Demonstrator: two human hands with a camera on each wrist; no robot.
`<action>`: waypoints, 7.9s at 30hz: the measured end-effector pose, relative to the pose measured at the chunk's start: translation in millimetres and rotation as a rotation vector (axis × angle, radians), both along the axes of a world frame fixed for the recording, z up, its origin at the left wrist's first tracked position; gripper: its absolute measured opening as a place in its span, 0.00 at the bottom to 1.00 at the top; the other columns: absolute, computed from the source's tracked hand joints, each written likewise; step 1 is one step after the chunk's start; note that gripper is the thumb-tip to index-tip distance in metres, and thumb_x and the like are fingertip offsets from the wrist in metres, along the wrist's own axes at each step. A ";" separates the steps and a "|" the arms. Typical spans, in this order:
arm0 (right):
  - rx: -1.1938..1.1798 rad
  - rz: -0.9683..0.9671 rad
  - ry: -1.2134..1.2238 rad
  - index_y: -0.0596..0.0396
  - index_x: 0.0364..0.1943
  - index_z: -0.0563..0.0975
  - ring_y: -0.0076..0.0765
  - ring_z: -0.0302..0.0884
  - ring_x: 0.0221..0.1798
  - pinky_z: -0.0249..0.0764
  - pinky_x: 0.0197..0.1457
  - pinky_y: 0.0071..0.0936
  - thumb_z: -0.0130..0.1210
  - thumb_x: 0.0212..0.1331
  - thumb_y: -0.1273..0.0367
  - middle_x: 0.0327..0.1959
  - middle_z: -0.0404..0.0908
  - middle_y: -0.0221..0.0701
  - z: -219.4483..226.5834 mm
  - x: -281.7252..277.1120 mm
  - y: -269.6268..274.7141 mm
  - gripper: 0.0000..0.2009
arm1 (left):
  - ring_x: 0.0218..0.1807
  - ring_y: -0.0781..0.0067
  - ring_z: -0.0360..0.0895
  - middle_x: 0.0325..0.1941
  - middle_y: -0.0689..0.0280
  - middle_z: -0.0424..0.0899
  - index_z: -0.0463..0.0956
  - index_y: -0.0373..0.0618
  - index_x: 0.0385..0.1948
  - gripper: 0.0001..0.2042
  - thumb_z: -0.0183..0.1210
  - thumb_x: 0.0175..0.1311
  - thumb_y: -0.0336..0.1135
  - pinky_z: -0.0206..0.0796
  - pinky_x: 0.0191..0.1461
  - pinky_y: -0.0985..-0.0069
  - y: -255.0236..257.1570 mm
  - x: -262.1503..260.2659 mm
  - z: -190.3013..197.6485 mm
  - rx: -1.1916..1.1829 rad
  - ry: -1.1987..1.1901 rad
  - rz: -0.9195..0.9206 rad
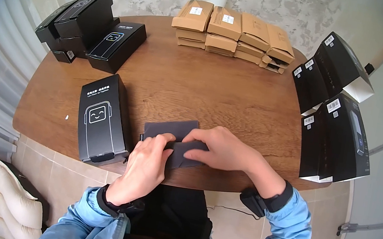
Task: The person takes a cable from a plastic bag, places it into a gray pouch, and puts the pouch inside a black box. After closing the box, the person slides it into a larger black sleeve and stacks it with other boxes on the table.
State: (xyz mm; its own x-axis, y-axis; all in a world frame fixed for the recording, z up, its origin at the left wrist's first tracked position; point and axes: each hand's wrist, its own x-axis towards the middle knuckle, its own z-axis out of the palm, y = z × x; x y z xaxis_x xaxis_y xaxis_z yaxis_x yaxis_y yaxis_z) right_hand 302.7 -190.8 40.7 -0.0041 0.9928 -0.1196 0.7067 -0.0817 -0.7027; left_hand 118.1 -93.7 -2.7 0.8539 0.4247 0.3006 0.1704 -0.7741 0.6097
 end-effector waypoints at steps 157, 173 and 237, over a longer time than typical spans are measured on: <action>0.277 -0.120 0.453 0.64 0.53 0.73 0.34 0.81 0.42 0.74 0.48 0.28 0.45 0.62 0.72 0.41 0.82 0.44 -22.8 -60.7 60.7 0.16 | 0.68 0.39 0.56 0.58 0.58 0.74 0.82 0.55 0.45 0.21 0.65 0.44 0.38 0.34 0.68 0.37 47.9 -90.2 22.0 0.372 -0.252 -0.001; 0.199 -0.036 0.742 0.66 0.60 0.65 0.35 0.75 0.54 0.72 0.56 0.28 0.52 0.63 0.69 0.52 0.76 0.46 -24.7 -61.2 54.3 0.23 | 0.68 0.39 0.55 0.60 0.54 0.71 0.81 0.55 0.46 0.21 0.62 0.44 0.31 0.38 0.67 0.36 35.6 -87.3 5.1 0.367 -0.244 -0.035; 0.555 0.233 -0.485 0.59 0.55 0.69 0.50 0.70 0.60 0.77 0.48 0.34 0.61 0.52 0.58 0.59 0.69 0.45 -2.9 -67.2 28.2 0.28 | 0.59 0.63 0.73 0.49 0.73 0.82 0.83 0.54 0.38 0.15 0.69 0.44 0.33 0.29 0.70 0.36 46.3 -81.3 -16.5 0.188 -0.400 -0.087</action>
State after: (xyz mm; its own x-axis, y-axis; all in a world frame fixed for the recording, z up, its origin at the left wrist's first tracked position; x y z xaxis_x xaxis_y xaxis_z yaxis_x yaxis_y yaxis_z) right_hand 235.5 -162.6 37.8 -0.2950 0.8878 0.3533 0.9017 0.3810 -0.2045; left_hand 36.8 -47.5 -19.2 0.6849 0.2633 0.6794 -0.1203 -0.8787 0.4619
